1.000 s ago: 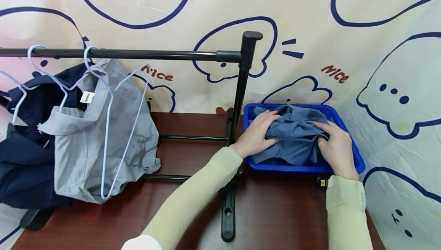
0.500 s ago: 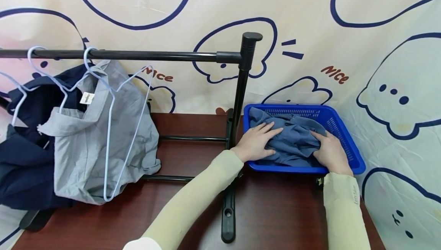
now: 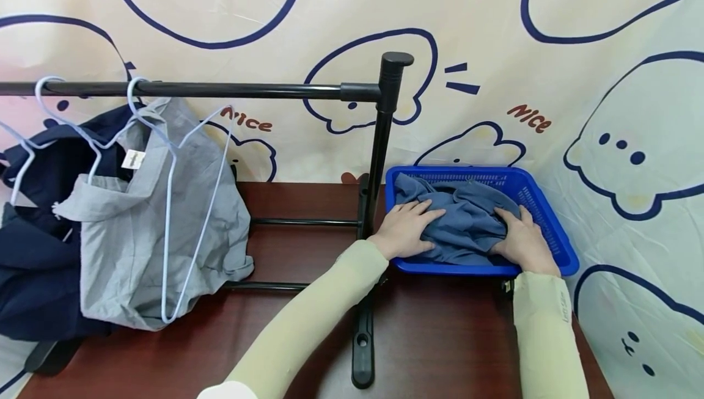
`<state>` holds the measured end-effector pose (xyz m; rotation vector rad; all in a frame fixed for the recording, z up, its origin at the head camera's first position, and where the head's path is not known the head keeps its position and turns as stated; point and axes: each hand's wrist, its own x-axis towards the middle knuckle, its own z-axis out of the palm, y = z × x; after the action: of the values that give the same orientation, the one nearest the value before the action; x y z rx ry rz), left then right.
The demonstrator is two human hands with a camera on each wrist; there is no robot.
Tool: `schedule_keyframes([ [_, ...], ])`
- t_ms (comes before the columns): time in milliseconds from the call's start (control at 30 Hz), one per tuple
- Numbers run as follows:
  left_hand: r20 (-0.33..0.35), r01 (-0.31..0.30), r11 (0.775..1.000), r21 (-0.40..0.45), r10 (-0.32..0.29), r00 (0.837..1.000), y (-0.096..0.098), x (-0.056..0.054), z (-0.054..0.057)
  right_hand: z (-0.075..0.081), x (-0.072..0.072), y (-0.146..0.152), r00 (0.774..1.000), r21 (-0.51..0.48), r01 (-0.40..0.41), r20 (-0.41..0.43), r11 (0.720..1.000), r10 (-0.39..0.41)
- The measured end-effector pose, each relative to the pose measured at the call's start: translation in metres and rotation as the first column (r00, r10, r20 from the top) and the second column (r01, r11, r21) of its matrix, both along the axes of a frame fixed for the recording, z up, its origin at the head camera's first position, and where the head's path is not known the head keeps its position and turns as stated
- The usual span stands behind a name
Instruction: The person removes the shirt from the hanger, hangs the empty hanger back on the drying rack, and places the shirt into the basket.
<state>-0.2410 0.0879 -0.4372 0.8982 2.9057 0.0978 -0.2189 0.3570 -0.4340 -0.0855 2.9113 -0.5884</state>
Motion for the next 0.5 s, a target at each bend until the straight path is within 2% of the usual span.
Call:
schedule_keyframes([
  [167, 0.02, 0.01, 0.994, 0.112, -0.013, 1.0, -0.006, 0.002, 0.006, 0.012, 0.005, -0.004, 1.0, 0.003, 0.004, -0.024, 1.0, -0.004],
  [267, 0.023, 0.034, 0.979, 0.202, -0.04, 0.999, -0.011, 0.003, 0.014, 0.022, 0.007, -0.007, 0.999, -0.001, 0.002, -0.048, 1.0, -0.002],
  [500, 0.053, 0.067, 0.901, 0.428, -0.099, 0.994, -0.023, 0.008, 0.046, 0.048, 0.012, -0.016, 0.995, -0.03, -0.018, -0.103, 0.999, 0.015],
])
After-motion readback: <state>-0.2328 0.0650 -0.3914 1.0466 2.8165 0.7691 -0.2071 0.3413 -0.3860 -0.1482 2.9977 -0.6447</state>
